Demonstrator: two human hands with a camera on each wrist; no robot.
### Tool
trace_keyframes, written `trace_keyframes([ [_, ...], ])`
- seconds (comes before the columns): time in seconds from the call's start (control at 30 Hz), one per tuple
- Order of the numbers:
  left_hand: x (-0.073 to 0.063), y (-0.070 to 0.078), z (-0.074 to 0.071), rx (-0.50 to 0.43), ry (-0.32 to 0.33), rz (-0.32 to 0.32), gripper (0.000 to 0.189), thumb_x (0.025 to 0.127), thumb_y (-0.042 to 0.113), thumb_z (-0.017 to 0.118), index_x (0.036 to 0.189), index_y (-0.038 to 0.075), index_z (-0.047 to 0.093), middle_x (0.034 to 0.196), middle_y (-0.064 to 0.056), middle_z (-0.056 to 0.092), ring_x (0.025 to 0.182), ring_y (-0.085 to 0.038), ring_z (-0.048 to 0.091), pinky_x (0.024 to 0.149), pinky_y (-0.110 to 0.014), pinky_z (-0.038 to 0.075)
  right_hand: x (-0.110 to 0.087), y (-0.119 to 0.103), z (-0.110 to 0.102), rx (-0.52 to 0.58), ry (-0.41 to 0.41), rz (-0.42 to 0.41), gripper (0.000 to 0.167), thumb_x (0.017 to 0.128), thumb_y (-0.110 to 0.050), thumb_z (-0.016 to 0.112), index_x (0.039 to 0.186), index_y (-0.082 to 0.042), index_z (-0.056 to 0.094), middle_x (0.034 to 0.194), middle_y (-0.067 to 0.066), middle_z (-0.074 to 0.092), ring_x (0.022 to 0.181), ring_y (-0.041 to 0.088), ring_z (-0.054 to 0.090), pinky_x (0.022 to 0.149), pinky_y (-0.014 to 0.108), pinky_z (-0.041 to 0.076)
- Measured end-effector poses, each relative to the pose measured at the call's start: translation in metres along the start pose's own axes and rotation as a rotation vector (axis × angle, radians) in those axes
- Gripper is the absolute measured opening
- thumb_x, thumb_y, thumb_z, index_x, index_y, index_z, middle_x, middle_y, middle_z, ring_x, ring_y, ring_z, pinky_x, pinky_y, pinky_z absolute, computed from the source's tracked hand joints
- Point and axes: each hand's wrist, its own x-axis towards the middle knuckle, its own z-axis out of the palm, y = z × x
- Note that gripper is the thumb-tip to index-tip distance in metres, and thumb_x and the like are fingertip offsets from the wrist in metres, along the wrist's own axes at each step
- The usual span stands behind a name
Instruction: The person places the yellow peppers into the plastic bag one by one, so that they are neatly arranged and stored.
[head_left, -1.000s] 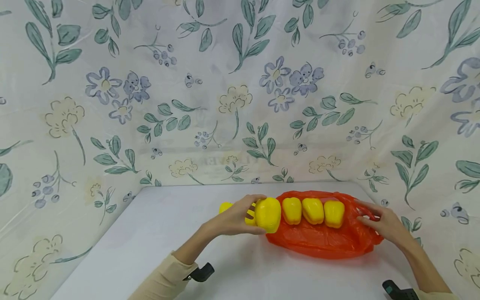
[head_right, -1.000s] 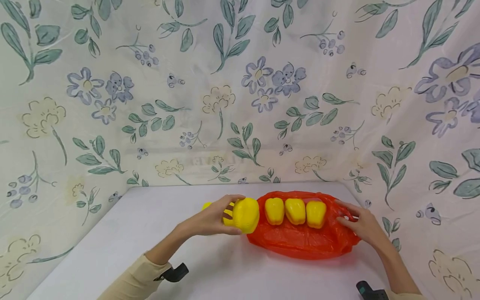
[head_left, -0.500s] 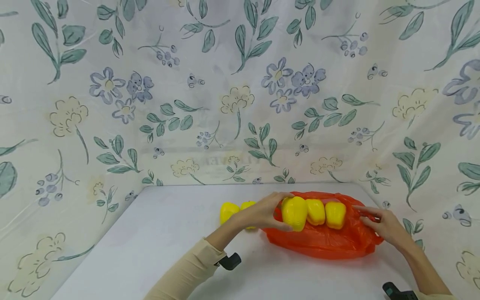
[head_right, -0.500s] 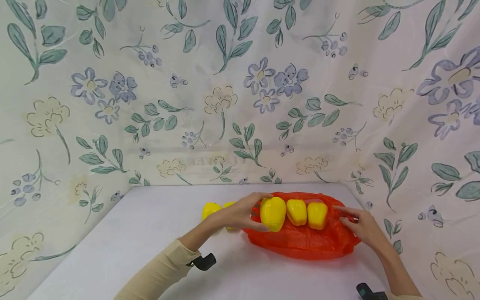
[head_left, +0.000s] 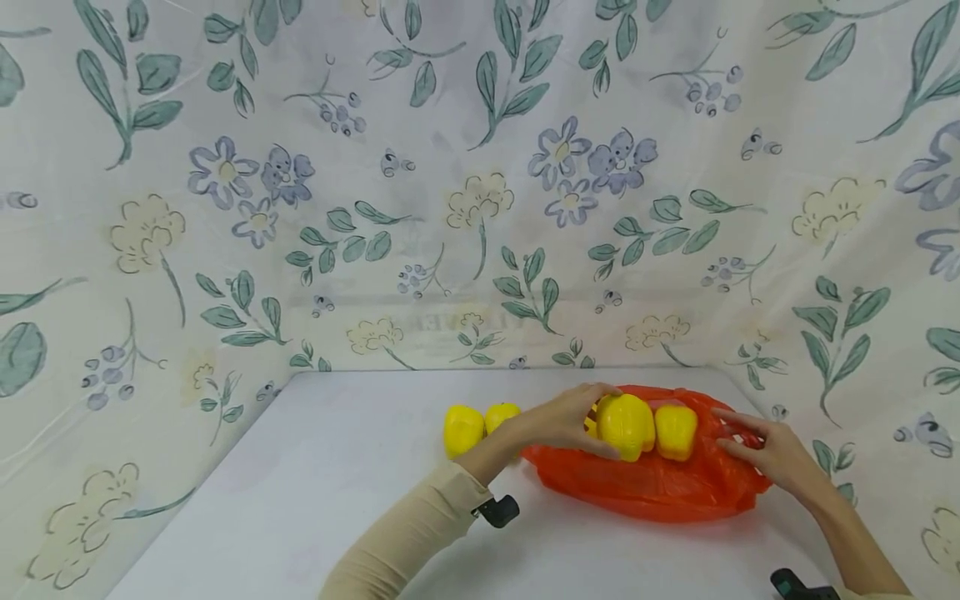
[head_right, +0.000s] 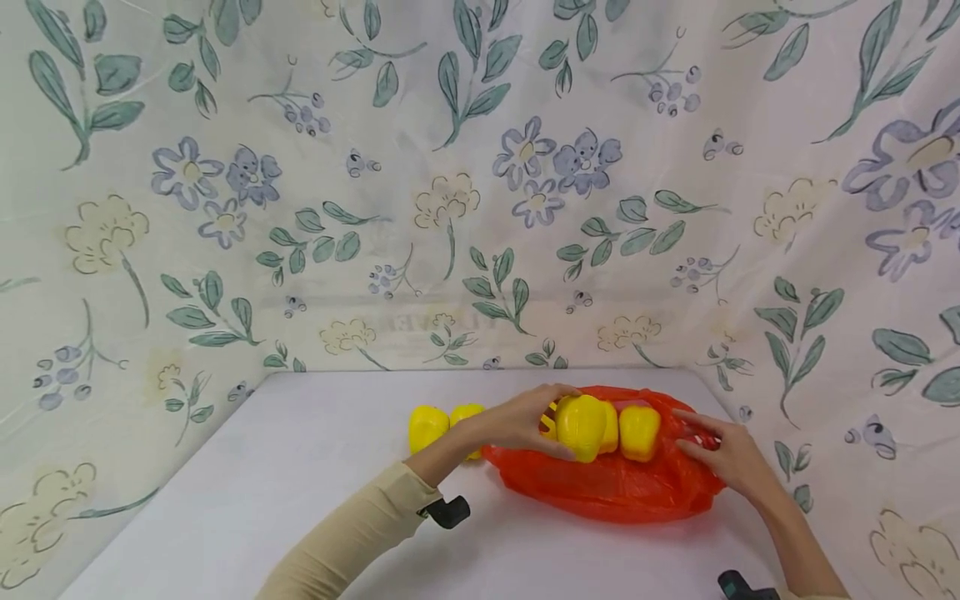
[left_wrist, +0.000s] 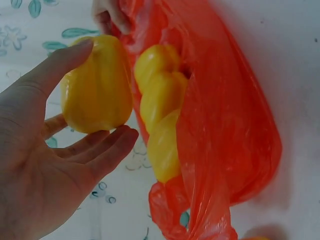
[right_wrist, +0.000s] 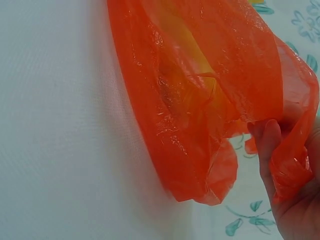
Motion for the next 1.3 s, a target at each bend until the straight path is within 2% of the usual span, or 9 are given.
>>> trace_keyframes([
  [0.13,0.007,0.005,0.006,0.002,-0.023,0.002,0.082,0.08,0.046,0.078,0.146,0.027,0.034,0.14,0.008,0.047,0.119,-0.005,0.046,0.094,-0.016,0.048,-0.001,0.0,0.0,0.023,-0.006,0.0,0.063,0.095,-0.035,0.064,0.146,-0.005,0.044,0.133,0.034,0.051,0.084,0.016,0.06,0.064,0.025,0.058],
  [0.37,0.018,0.009,0.019,0.006,-0.047,-0.034,0.081,0.08,0.05,0.077,0.146,0.036,0.032,0.134,0.014,0.048,0.117,-0.003,0.044,0.092,-0.018,0.047,-0.001,0.004,0.002,0.033,0.002,-0.037,0.053,0.095,-0.03,0.064,0.14,-0.005,0.052,0.133,0.033,0.052,0.084,0.012,0.06,0.064,0.025,0.059],
  [0.53,0.026,0.011,0.026,-0.021,-0.063,-0.062,0.08,0.079,0.047,0.078,0.145,0.036,0.033,0.131,0.014,0.049,0.115,-0.002,0.045,0.088,-0.017,0.049,0.0,0.006,0.002,0.025,0.0,-0.045,0.052,0.095,-0.03,0.064,0.14,-0.007,0.052,0.134,0.032,0.052,0.086,0.012,0.06,0.064,0.024,0.059],
  [0.77,0.039,0.015,0.033,-0.063,-0.07,-0.072,0.079,0.079,0.042,0.08,0.144,0.034,0.035,0.133,0.015,0.049,0.117,-0.001,0.045,0.089,-0.018,0.05,0.001,0.005,0.0,0.026,0.006,-0.042,0.054,0.096,-0.031,0.063,0.141,-0.007,0.051,0.133,0.033,0.052,0.079,0.01,0.061,0.062,0.025,0.059],
  [1.0,0.043,0.015,0.043,-0.06,-0.083,-0.112,0.083,0.079,0.041,0.08,0.147,0.037,0.034,0.141,0.015,0.046,0.124,-0.003,0.042,0.094,-0.022,0.05,0.0,0.005,0.0,0.01,0.003,-0.034,0.055,0.095,-0.031,0.064,0.142,-0.005,0.05,0.132,0.034,0.052,0.077,0.01,0.061,0.062,0.025,0.058],
  [1.3,0.05,0.021,0.053,-0.013,-0.109,-0.131,0.081,0.078,0.043,0.08,0.145,0.036,0.035,0.138,0.017,0.048,0.124,-0.002,0.043,0.097,-0.025,0.049,0.0,0.006,0.0,0.013,0.007,-0.045,0.055,0.095,-0.031,0.064,0.142,-0.005,0.05,0.132,0.035,0.051,0.075,0.009,0.061,0.062,0.025,0.058],
])
